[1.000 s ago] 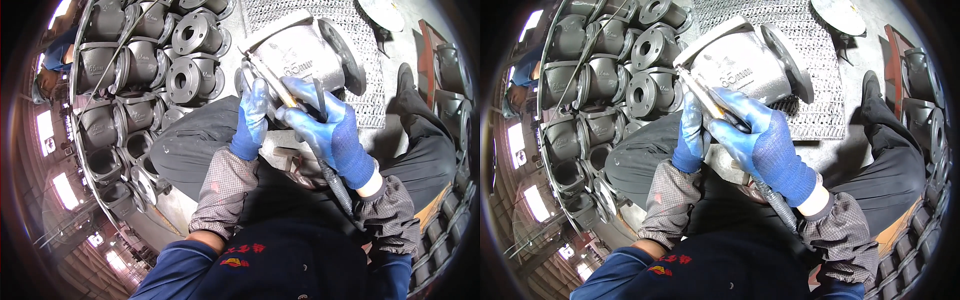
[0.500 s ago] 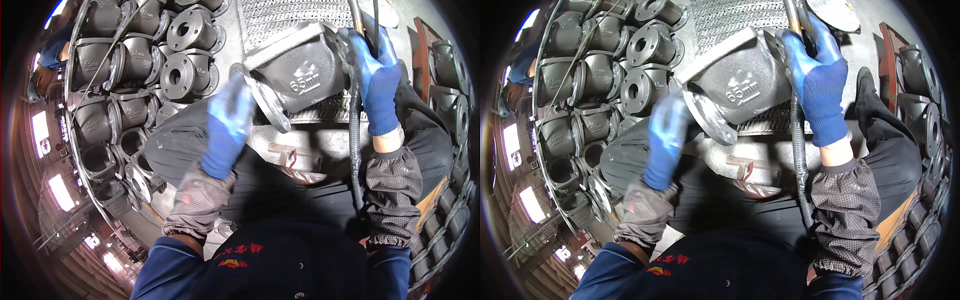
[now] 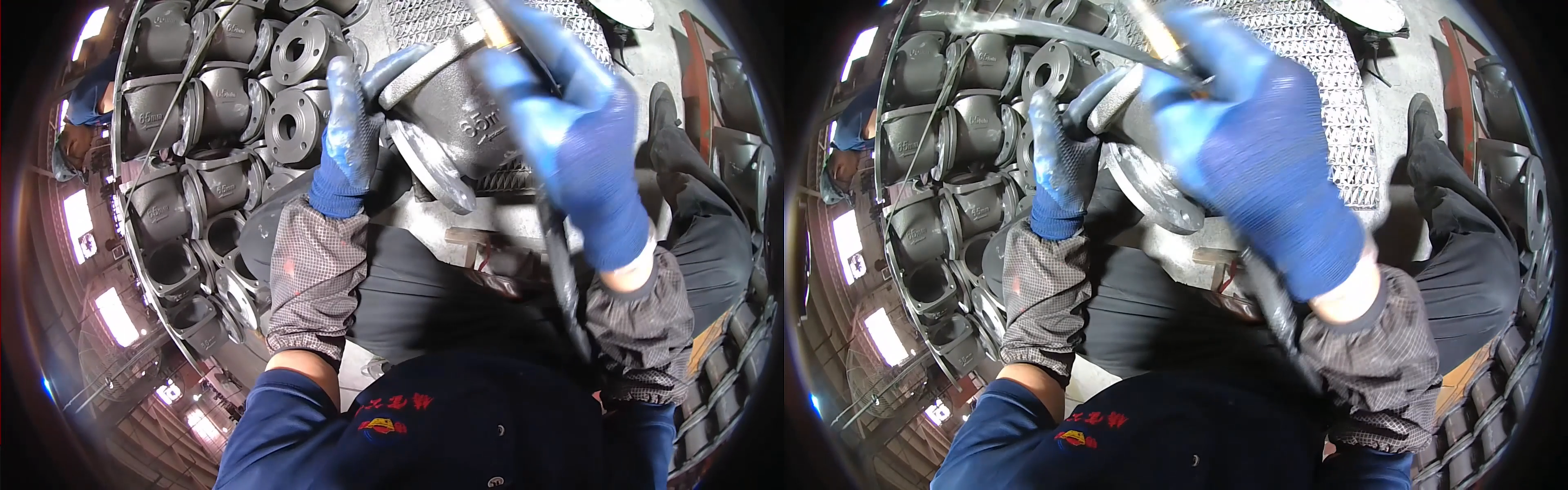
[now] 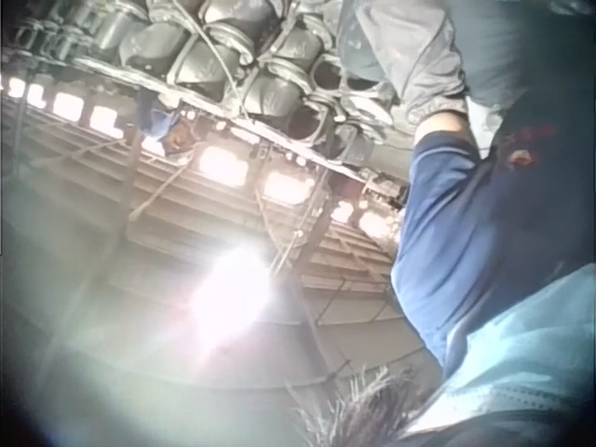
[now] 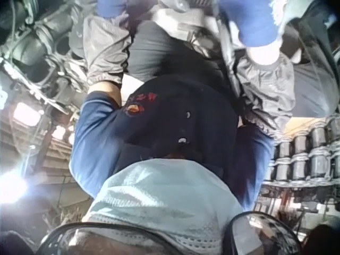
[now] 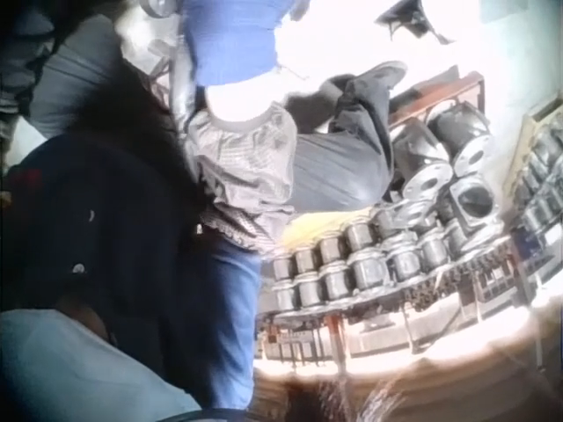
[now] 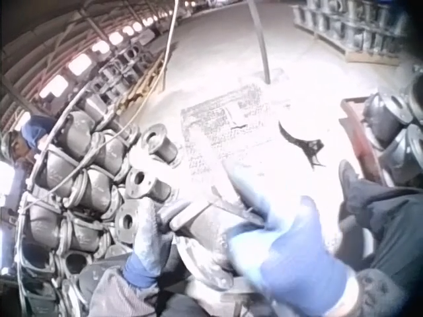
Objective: The person uses a handheld grinding tool to smooth the outer surfaces, edges, and internal holes of a metal flange part while holding and rotating the object by hand.
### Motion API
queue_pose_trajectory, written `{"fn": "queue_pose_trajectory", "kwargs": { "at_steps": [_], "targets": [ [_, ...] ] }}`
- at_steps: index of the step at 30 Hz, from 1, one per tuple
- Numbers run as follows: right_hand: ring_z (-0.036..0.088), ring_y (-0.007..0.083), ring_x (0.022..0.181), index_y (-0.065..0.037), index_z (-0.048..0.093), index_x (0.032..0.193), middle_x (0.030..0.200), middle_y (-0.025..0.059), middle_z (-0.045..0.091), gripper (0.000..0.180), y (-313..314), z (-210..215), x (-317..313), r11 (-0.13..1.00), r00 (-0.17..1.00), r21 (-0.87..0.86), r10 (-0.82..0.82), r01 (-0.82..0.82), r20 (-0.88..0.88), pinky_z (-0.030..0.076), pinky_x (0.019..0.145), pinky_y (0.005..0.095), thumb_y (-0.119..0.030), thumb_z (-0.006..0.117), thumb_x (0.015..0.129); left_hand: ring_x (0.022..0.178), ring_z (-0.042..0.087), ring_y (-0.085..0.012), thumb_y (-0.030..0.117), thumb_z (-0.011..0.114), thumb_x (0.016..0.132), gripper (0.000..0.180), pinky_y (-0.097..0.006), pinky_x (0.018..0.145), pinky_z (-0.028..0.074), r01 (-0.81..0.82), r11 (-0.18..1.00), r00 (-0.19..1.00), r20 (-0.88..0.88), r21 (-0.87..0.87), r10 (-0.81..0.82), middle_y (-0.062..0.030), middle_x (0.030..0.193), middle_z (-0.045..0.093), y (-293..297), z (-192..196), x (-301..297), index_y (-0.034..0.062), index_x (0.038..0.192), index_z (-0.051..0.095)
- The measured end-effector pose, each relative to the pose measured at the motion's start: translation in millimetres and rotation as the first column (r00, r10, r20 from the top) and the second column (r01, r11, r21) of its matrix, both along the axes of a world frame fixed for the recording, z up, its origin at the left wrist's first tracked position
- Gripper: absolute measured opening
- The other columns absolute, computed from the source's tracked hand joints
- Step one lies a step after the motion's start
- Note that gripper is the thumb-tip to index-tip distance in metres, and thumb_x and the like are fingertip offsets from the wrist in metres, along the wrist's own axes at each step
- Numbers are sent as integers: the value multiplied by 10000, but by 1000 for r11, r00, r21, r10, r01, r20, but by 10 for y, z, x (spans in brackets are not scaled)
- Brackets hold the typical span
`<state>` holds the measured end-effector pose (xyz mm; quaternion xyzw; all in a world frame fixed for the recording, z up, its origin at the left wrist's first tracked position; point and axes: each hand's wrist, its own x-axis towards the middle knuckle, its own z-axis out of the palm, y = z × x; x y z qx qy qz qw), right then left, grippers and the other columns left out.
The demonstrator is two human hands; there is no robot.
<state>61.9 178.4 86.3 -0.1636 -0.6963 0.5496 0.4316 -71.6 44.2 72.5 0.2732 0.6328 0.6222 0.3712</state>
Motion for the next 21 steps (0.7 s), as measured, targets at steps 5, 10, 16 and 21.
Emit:
{"fn": "queue_pose_trajectory", "kwargs": {
  "at_steps": [5, 10, 16, 21],
  "targets": [
    [654, 321, 759, 29, 601, 1119, 868, 222, 643, 357, -528, 228, -151, 952, 861, 11, 271, -306, 430, 518, 670, 343, -73, 617, 777, 1069, 551, -209, 485, 214, 986, 640, -306, 924, 454, -22, 997, 938, 347, 78, -6, -172, 1234, 525, -205, -270, -207, -9, 1363, 365],
    [650, 209, 785, 23, 592, 1080, 913, 151, 653, 260, -415, 126, 4, 941, 899, -19, 329, -338, 289, 522, 690, 303, -63, 565, 836, 1026, 587, -342, 166, 407, 963, 429, -409, 864, 498, 272, 956, 839, -514, 111, -179, -285, 1223, 528, -129, -78, -146, 61, 1375, 356],
    [652, 141, 796, 19, 579, 1163, 1019, 162, 662, 658, 152, 439, 643, 934, 933, -357, 139, -13, 331, 427, 538, 181, -488, 202, 980, 1154, 524, -386, -96, 569, 812, 470, -447, 964, 436, 185, 969, 916, -385, 165, -109, -296, 1262, 496, -273, -379, -293, -22, 1258, 440],
    [660, 185, 626, 24, 577, 1171, 1024, 199, 651, 713, 119, 675, 954, 863, 758, -477, 197, 168, 622, 498, 508, 245, -558, 226, 955, 1175, 506, -394, -89, 577, 811, 451, -457, 990, 413, 126, 990, 887, -455, 59, -86, -295, 1261, 498, -287, -407, -333, -27, 1241, 453]
  ]
}}
